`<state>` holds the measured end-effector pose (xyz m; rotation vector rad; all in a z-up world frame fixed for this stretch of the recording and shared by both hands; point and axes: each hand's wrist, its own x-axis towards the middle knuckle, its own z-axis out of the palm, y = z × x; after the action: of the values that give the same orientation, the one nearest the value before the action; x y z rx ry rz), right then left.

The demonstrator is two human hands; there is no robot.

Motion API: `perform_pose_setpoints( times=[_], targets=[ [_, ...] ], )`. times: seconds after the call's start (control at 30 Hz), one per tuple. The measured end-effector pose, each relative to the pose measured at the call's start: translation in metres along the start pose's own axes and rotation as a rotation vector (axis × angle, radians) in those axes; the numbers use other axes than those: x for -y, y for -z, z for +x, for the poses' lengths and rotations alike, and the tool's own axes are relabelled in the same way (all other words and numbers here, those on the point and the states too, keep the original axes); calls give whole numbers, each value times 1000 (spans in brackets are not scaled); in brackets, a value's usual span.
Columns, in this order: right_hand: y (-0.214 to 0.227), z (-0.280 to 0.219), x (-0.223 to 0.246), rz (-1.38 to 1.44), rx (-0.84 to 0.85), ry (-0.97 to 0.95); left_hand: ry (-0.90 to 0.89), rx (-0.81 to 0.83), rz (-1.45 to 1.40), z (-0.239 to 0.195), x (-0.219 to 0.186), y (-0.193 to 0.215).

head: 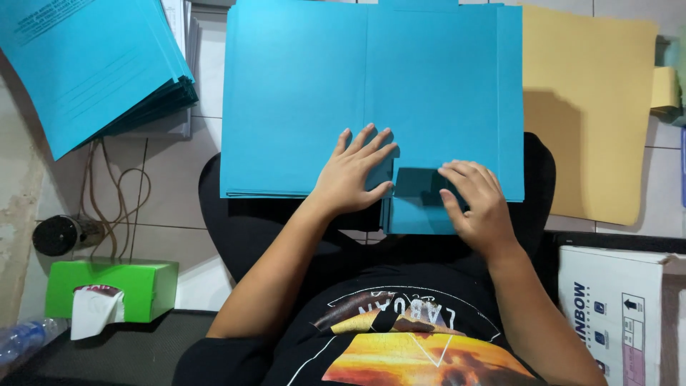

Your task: The person sits cross-legged and repeatedly folds light blue sheets of paper in half by hand. They smooth the creases with their palms and stack the folded sheets on top of the existing pile.

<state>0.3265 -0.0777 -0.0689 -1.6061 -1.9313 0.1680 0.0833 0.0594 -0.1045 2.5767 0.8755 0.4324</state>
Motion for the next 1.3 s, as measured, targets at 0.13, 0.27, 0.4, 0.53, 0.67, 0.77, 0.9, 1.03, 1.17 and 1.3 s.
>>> perform_pose_setpoints(
  times=[0.13, 0.27, 0.4, 0.53, 0.67, 0.77, 0.9, 1.03, 1.17, 1.3],
  targets=[
    [6, -12, -12, 77, -34, -70, 20, -4, 29, 0, -5, 2],
    [4, 9, -5, 23, 82, -90, 47, 40, 75, 0, -11, 5],
    [-20, 40, 18, -38, 279, -48, 65, 57, 87, 1, -13, 6],
    [-51, 38, 10, -266, 320, -92, 66, 54, 87, 2, -13, 6],
    [-44, 37, -8, -302, 321, -341, 56, 34, 114, 1, -11, 3],
    [-46, 36, -14, -346, 255, -426, 54, 23, 115, 2, -11, 0],
    [-66, 50, 21, -384, 226, -288, 83, 21, 131, 3, -14, -4],
    [-65, 45, 3, -342, 289, -318, 128, 33, 133, 5, -13, -5],
    [-50, 35, -20, -387, 201, -420, 120, 35, 145, 6, -12, -6],
    [-57, 42, -2, -370, 219, -381, 154, 50, 135, 9, -20, -11]
  ],
)
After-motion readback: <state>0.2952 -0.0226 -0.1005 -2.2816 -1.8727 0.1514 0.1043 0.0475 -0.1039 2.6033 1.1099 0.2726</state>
